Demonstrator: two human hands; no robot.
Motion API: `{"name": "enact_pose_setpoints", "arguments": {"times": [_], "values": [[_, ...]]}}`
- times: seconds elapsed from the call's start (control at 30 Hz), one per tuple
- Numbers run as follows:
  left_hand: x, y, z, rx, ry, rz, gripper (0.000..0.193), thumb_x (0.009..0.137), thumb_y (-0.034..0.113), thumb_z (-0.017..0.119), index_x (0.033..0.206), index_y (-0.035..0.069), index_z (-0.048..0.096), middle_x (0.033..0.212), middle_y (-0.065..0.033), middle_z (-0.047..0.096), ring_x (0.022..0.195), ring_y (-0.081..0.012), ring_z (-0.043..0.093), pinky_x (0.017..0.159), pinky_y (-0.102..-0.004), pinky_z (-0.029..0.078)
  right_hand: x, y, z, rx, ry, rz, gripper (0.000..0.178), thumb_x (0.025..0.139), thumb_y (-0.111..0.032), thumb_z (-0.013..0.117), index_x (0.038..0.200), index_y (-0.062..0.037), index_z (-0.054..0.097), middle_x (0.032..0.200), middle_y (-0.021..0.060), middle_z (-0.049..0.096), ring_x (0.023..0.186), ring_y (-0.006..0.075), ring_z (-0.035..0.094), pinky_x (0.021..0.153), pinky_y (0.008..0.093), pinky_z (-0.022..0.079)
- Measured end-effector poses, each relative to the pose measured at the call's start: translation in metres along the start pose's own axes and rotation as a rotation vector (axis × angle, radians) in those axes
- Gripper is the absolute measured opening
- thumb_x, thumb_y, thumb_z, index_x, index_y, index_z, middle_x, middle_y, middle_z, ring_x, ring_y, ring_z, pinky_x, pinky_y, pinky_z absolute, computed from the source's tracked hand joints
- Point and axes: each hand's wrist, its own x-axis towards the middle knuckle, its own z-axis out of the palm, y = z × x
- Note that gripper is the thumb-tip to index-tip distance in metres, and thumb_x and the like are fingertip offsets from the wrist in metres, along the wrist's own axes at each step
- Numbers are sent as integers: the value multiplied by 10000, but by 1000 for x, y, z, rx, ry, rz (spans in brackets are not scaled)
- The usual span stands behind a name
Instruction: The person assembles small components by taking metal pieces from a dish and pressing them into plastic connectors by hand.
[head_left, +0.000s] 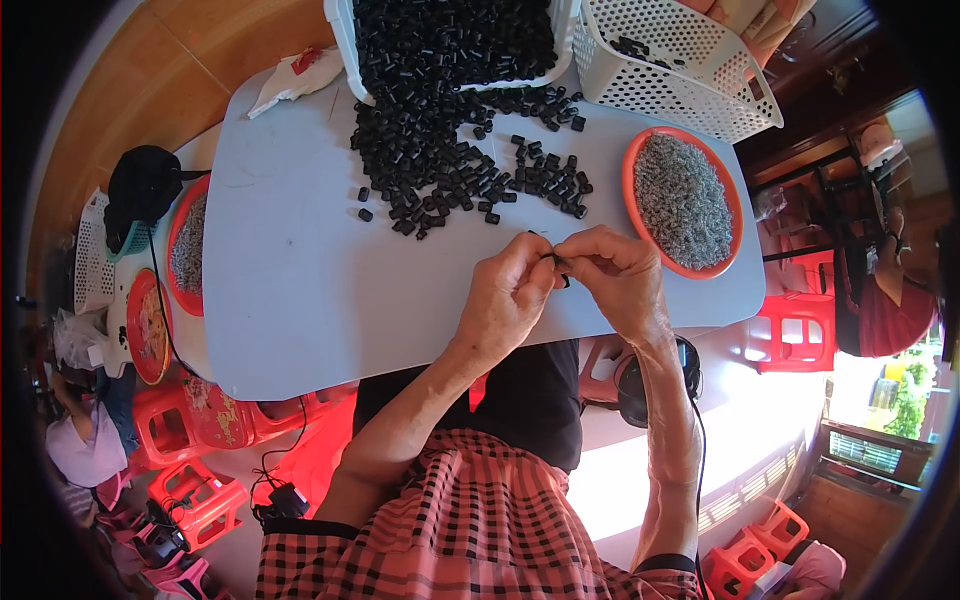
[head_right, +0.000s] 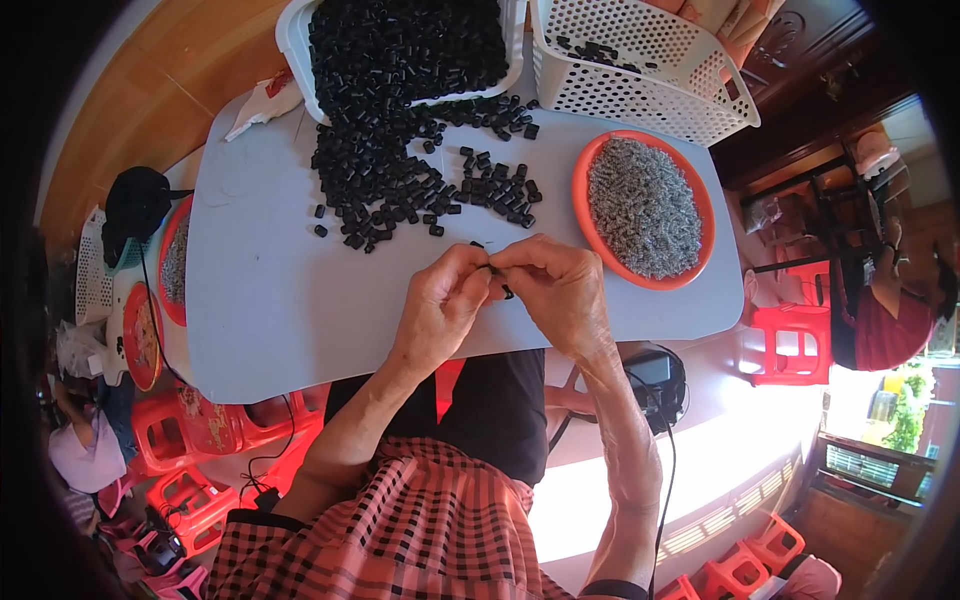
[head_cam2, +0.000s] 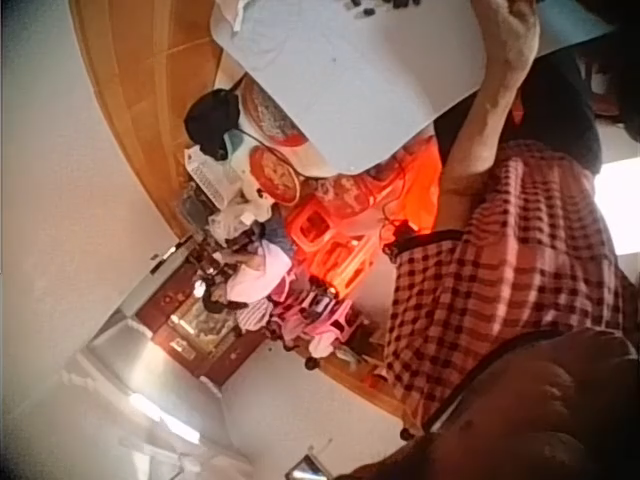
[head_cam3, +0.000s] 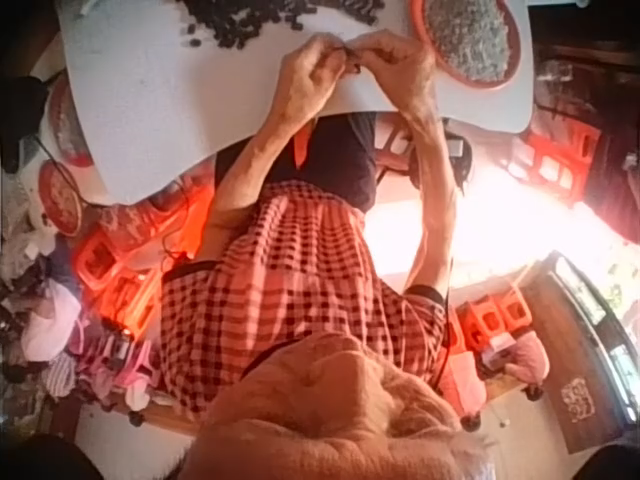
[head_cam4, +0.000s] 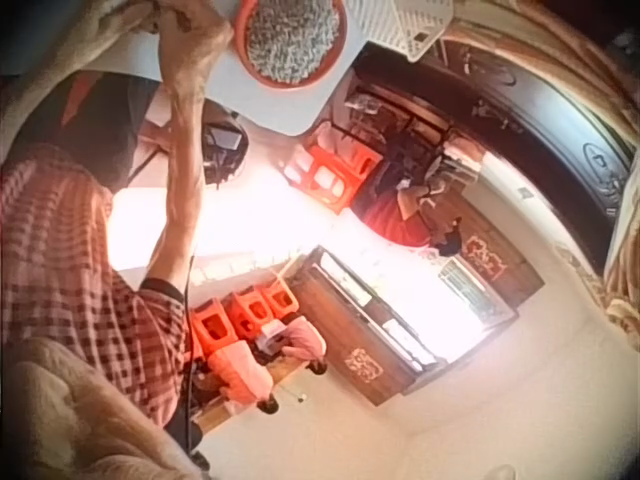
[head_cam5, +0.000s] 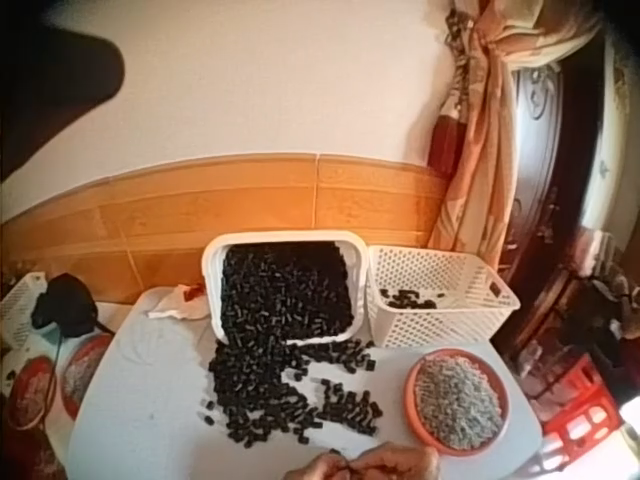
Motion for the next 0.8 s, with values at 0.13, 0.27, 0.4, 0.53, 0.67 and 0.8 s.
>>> {"name": "enact_pose_setpoints", "arguments": {"times": [0.13,0.27,0.4,0.53,0.67,0.8], "values": [[2,1,1,-44,12,-61,66,907,32,497,916,-14,544,680,-77,629,616,-89,588,571,-249,476,-5,-8,9,-206,95,-143,166,768,116,597,866,16,686,794,71,655,742,134,662,679,257,535],[-2,1,0,-41,13,3,69,910,31,495,919,-14,547,675,-82,620,606,-106,591,567,-259,478,-12,-11,17,-327,148,-206,161,776,111,601,880,18,682,794,70,660,738,128,658,665,255,531],[-3,4,1,66,4,60,74,917,34,494,945,-16,541,693,-75,616,635,-109,595,595,-256,486,-5,8,0,104,34,38,143,804,99,611,929,51,660,830,81,667,749,130,655,681,251,533],[-3,7,-2,105,-15,5,79,917,42,509,961,-14,540,701,-61,615,668,-86,592,623,-243,489,-1,4,2,65,-3,56,140,803,106,600,910,43,665,830,76,666,746,130,654,697,253,534],[-3,3,0,86,7,70,64,902,22,490,928,-21,529,670,-113,608,597,-149,604,564,-281,486,-3,7,6,-71,69,-129,165,775,114,594,891,25,672,836,86,667,725,138,658,658,252,530],[-1,2,-2,16,2,49,76,903,25,481,928,-23,535,675,-112,614,603,-146,606,570,-284,487,-8,-6,15,-419,125,-342,210,743,120,597,905,12,676,835,99,667,694,144,661,631,252,529]]}}
